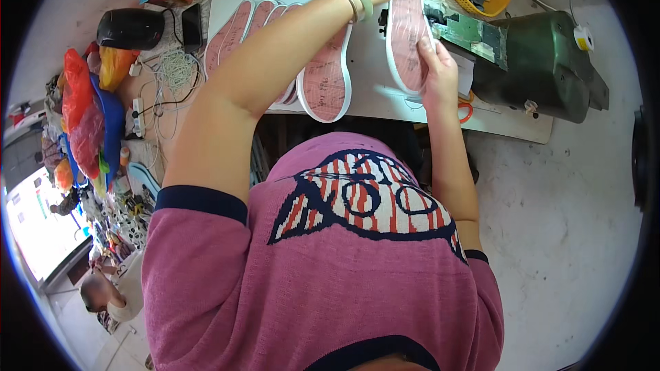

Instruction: The person takes a bundle of shoe insoles to a workbench, unties them, attaches lining strips to each insole by hand, and places a fallen insole back onto the table.

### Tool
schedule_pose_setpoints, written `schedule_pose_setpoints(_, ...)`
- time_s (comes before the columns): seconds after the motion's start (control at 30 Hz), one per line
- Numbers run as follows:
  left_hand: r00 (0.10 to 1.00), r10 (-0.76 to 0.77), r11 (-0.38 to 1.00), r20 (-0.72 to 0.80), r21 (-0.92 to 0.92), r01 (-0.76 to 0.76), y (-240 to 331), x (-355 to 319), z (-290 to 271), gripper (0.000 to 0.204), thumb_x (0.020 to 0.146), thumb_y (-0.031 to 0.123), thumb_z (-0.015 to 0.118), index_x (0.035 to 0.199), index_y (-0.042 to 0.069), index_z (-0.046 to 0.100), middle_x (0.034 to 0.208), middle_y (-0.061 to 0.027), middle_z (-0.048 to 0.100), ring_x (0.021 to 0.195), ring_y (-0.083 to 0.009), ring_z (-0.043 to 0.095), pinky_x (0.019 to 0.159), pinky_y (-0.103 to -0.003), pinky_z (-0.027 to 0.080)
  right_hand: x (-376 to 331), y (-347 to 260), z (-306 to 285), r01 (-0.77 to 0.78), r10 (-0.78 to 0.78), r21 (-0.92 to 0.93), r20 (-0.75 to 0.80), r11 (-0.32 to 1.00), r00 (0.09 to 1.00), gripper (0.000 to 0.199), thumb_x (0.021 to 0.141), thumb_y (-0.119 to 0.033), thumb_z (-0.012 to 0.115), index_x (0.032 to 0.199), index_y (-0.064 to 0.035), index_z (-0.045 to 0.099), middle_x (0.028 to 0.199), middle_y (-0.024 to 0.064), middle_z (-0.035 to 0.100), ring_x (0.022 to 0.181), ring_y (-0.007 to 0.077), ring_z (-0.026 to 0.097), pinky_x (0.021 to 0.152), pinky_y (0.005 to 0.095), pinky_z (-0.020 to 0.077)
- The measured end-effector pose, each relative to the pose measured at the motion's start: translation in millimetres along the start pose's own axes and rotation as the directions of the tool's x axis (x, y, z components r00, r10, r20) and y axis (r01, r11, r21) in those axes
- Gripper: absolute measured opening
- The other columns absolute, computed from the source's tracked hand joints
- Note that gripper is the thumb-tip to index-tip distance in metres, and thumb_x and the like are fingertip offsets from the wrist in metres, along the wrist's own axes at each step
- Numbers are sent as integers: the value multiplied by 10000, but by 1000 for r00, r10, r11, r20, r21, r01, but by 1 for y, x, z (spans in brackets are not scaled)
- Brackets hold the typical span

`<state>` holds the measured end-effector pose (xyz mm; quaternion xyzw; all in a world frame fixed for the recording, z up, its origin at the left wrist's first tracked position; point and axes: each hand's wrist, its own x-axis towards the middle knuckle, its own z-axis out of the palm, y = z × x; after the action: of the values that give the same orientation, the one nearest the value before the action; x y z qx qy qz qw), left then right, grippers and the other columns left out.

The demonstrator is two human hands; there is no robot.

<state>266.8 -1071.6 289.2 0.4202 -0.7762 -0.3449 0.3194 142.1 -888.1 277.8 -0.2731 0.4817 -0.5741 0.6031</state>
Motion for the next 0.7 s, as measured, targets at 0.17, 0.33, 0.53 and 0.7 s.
schedule_pose_setpoints(0.17,831,316,701,458,478,-529,-99,-9,-128,446,832,355,643,1094,-5,610,1049,-247,625,954,-352,609,872,-416,472,-5,20,34,-208,259,-195,292,959,921,426,917,-239,606,1234,32,522,1109,117,626,1015,148,591,886,261,451)
schedule_pose_setpoints(0.33,933,-345,861,-101,362,357,-85,-107,-130,617,837,437,620,1224,-30,501,1106,-249,596,988,-346,599,866,-406,467,-5,108,35,-40,95,-330,152,943,984,575,865,-279,669,1316,-5,441,1217,176,569,1059,185,578,896,287,464)
schedule_pose_setpoints(0.53,827,-560,823,42,-85,562,-55,-226,-21,697,920,484,508,1350,-46,370,1253,-268,506,1177,-358,492,999,-407,370,-11,119,39,-58,135,-306,235,950,963,692,824,-238,714,1381,-20,367,1261,152,527,1123,189,535,927,303,449)
schedule_pose_setpoints(0.7,814,-574,711,94,-437,552,-26,-227,40,756,952,478,439,1411,-86,232,1414,-291,350,1332,-383,334,1110,-393,246,-17,90,-10,-242,277,-205,165,948,946,632,820,-197,720,1346,-17,420,1242,108,533,1102,171,536,931,312,443)
